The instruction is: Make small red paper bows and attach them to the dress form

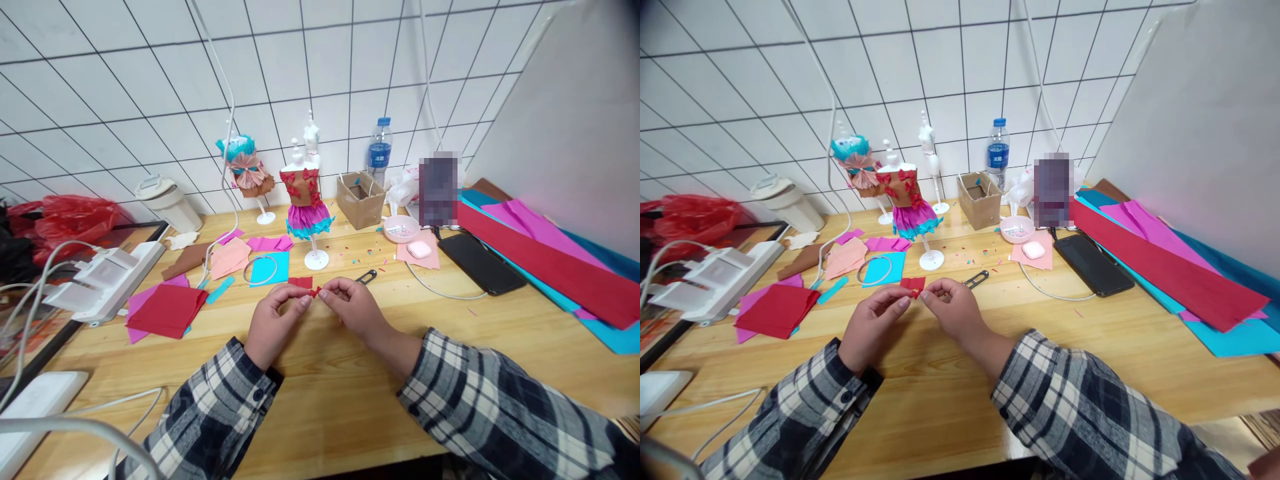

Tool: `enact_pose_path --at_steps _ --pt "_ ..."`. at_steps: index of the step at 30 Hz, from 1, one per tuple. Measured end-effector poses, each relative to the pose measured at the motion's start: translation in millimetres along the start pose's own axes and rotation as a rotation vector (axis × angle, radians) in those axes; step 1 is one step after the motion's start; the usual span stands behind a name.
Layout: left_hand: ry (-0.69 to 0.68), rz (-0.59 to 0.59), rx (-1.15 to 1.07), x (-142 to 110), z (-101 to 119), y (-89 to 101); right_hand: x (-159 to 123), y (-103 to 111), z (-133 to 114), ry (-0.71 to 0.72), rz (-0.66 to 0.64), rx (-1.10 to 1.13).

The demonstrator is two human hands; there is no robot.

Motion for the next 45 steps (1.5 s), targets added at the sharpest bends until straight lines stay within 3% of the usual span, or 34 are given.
enact_pose_path --at_steps 10,16,19,24,31,34,39,45 --pt "-0.009 0.003 0.062 1.3 -1.0 2.9 0.8 -0.4 -1.7 -0.016 -0.115 0.001" --pt "-0.062 -0.049 0.125 1.4 6.1 3.0 3.6 3.8 -5.1 0.11 -0.107 -0.126" --pt "-0.081 -0.03 0.12 1.1 5.5 3.9 4.1 2.7 -2.0 0.063 -0.133 -0.113" --pt "-0.02 -0.043 0.018 -0.2 -2.6 1.0 1.3 0.8 -1.6 -0.006 -0.041 0.011" --pt "-0.012 0.065 -0.028 -1.6 -6.2 -2.7 -4.6 -1.0 -3.4 0.032 -0.024 -0.07" --pt "-0.038 0.054 0.029 -0.2 -2.9 0.3 -3.0 1.8 -6.1 0.107 -0.025 -0.1" --pt "-0.137 0.036 0.192 1.7 3.9 4.8 2.5 7.1 -9.4 0.394 -0.043 -0.27" --pt "-0.182 -0.025 0.235 1.5 5.6 3.5 5.0 8.8 -6.2 0.498 -0.087 -0.386"
Point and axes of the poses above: each hand's wrist, its own x-axis towards the middle knuckle, its own y-axis out of the back of the hand, z = x × y, the point moved 2 cm from there along x, towards the middle knuckle, and after that the axes turned 11 degrees about z, right-handed, at the moved point
